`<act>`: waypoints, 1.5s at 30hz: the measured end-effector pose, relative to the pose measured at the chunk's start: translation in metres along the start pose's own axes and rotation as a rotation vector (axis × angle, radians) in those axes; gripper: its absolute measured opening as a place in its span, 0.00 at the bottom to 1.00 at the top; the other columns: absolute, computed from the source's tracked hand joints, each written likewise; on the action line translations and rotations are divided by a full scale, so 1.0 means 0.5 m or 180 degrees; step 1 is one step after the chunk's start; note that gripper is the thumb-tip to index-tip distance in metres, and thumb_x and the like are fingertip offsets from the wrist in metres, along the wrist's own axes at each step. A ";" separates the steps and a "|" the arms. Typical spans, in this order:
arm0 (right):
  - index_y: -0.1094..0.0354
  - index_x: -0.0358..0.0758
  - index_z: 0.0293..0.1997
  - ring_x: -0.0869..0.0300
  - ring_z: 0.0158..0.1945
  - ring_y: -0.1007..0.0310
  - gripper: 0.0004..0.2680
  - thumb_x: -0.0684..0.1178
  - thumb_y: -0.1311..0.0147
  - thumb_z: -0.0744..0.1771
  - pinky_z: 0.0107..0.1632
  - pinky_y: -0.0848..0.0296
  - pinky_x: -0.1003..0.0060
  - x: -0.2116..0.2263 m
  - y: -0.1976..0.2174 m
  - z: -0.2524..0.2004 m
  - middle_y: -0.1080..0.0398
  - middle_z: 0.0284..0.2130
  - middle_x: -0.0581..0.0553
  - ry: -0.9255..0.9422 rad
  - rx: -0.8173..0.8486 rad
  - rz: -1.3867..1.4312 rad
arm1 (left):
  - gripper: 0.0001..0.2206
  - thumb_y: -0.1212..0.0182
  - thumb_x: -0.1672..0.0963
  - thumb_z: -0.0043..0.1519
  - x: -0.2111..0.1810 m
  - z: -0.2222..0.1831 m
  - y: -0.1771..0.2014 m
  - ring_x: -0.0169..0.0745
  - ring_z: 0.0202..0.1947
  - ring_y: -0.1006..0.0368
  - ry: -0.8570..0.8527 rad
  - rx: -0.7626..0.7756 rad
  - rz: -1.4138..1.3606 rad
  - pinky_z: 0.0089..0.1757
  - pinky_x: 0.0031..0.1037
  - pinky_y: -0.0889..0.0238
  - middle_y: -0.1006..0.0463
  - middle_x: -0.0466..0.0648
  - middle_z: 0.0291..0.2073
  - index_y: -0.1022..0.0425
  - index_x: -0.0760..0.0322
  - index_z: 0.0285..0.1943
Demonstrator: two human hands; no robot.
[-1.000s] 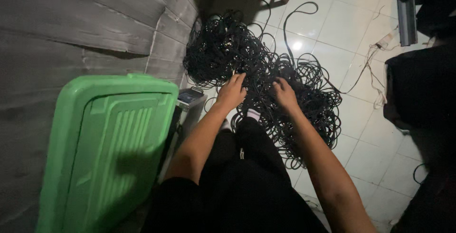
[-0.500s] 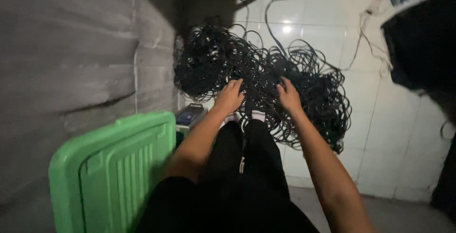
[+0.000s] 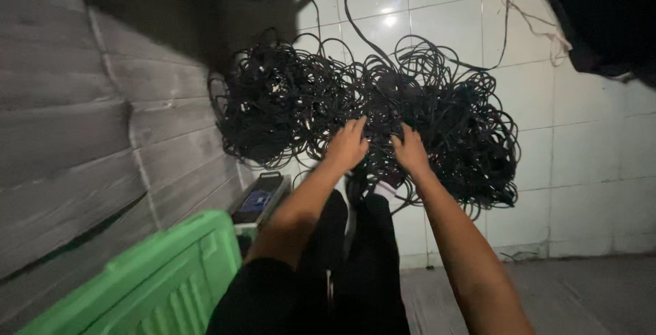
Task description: The person sorts and organizes a large tangled pile of audio cables on the floor, gathering separate lines, coiling a cable into a neat loop, and then placing the gathered cables into a white plastic bin.
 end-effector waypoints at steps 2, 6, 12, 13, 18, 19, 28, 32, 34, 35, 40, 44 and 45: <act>0.44 0.39 0.71 0.31 0.60 0.37 0.23 0.54 0.45 0.68 0.59 0.33 0.45 -0.023 -0.026 0.030 0.37 0.58 0.23 0.0041 -0.0013 -0.0101 | 0.30 0.40 0.54 0.60 0.022 0.018 -0.066 0.63 0.57 0.31 0.0093 0.0251 0.0009 0.54 0.46 0.34 0.31 0.57 0.60 0.41 0.61 0.74; 0.44 0.41 0.70 0.33 0.57 0.33 0.23 0.53 0.46 0.67 0.57 0.31 0.45 -0.095 -0.089 0.101 0.36 0.57 0.26 -0.0163 0.0116 -0.0069 | 0.30 0.40 0.54 0.59 0.076 0.088 -0.190 0.62 0.59 0.33 0.0049 0.0298 0.0297 0.53 0.50 0.37 0.32 0.55 0.61 0.41 0.59 0.73; 0.37 0.35 0.62 0.34 0.55 0.30 0.19 0.50 0.43 0.66 0.56 0.30 0.46 -0.216 -0.196 0.276 0.31 0.51 0.27 0.0382 -0.0141 -0.0234 | 0.29 0.40 0.53 0.60 0.183 0.262 -0.389 0.63 0.58 0.32 -0.0127 0.0008 0.0213 0.53 0.48 0.34 0.32 0.57 0.63 0.39 0.61 0.71; 0.36 0.34 0.61 0.35 0.54 0.30 0.18 0.49 0.43 0.66 0.56 0.30 0.46 -0.245 -0.223 0.314 0.30 0.50 0.28 0.0429 -0.0165 -0.0280 | 0.28 0.41 0.54 0.60 0.210 0.292 -0.427 0.64 0.58 0.31 -0.0076 0.0009 0.0212 0.53 0.48 0.34 0.32 0.57 0.63 0.39 0.61 0.71; 0.33 0.30 0.56 0.33 0.52 0.29 0.16 0.47 0.44 0.65 0.55 0.30 0.45 -0.370 -0.350 0.495 0.28 0.46 0.24 0.0633 -0.0323 -0.0217 | 0.27 0.40 0.54 0.59 0.328 0.426 -0.569 0.63 0.56 0.30 -0.0141 -0.0209 0.0171 0.53 0.48 0.33 0.30 0.59 0.60 0.36 0.64 0.69; 0.33 0.30 0.56 0.33 0.51 0.28 0.15 0.47 0.44 0.65 0.54 0.30 0.45 -0.388 -0.372 0.531 0.27 0.46 0.24 0.0671 -0.0342 -0.0144 | 0.27 0.40 0.54 0.59 0.349 0.452 -0.595 0.63 0.57 0.30 -0.0121 -0.0203 0.0209 0.53 0.48 0.33 0.29 0.59 0.60 0.36 0.64 0.69; 0.33 0.28 0.53 0.31 0.51 0.28 0.14 0.45 0.47 0.64 0.55 0.30 0.44 -0.493 -0.492 0.770 0.28 0.45 0.21 0.0264 -0.0645 0.0279 | 0.28 0.40 0.53 0.58 0.489 0.666 -0.728 0.68 0.58 0.30 0.0037 -0.0604 -0.0473 0.55 0.49 0.35 0.28 0.64 0.60 0.35 0.65 0.69; 0.30 0.29 0.50 0.37 0.51 0.25 0.14 0.47 0.45 0.63 0.53 0.28 0.50 -0.501 -0.504 0.809 0.25 0.45 0.26 0.0321 -0.0572 0.0742 | 0.28 0.34 0.50 0.57 0.532 0.719 -0.773 0.67 0.57 0.28 0.0529 -0.0352 -0.0544 0.55 0.48 0.34 0.25 0.66 0.56 0.33 0.66 0.65; 0.28 0.30 0.49 0.44 0.48 0.21 0.14 0.47 0.47 0.62 0.51 0.25 0.55 -0.500 -0.517 0.812 0.21 0.43 0.32 0.0421 -0.0297 0.1461 | 0.27 0.38 0.52 0.56 0.534 0.720 -0.790 0.64 0.49 0.20 0.0459 -0.0297 -0.1264 0.50 0.44 0.28 0.20 0.65 0.51 0.29 0.66 0.64; 0.29 0.31 0.50 0.46 0.47 0.22 0.14 0.47 0.46 0.62 0.50 0.26 0.57 -0.507 -0.511 0.810 0.22 0.42 0.34 0.0334 -0.0342 0.1456 | 0.26 0.40 0.53 0.55 0.533 0.723 -0.796 0.62 0.45 0.17 0.0426 -0.0269 -0.1621 0.48 0.41 0.26 0.18 0.64 0.48 0.27 0.66 0.64; 0.31 0.26 0.51 0.53 0.37 0.26 0.16 0.49 0.44 0.63 0.41 0.27 0.57 -0.514 -0.522 0.792 0.24 0.37 0.34 -0.0176 -0.0206 0.1675 | 0.32 0.35 0.54 0.52 0.590 0.728 -0.811 0.61 0.42 0.19 0.0761 -0.0317 -0.1945 0.44 0.43 0.26 0.18 0.65 0.42 0.37 0.72 0.67; 0.29 0.28 0.41 0.56 0.33 0.28 0.17 0.57 0.40 0.64 0.37 0.30 0.59 -0.509 -0.511 0.789 0.25 0.30 0.40 -0.0251 -0.0029 0.1473 | 0.29 0.30 0.53 0.54 0.624 0.740 -0.805 0.48 0.47 0.24 0.0528 -0.0565 -0.1887 0.49 0.35 0.31 0.21 0.59 0.45 0.29 0.78 0.61; 0.27 0.28 0.36 0.56 0.32 0.30 0.17 0.59 0.42 0.65 0.35 0.33 0.58 -0.509 -0.514 0.790 0.26 0.28 0.40 -0.0279 0.0129 0.1409 | 0.26 0.31 0.52 0.55 0.626 0.743 -0.816 0.47 0.46 0.23 0.0507 -0.0391 -0.1995 0.48 0.34 0.31 0.19 0.58 0.43 0.25 0.78 0.57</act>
Point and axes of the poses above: each hand's wrist, its own z-axis towards the middle knuckle, its own y-axis out of the back of the hand, x = y × z, the point moved 10 cm from there along z, towards the middle knuckle
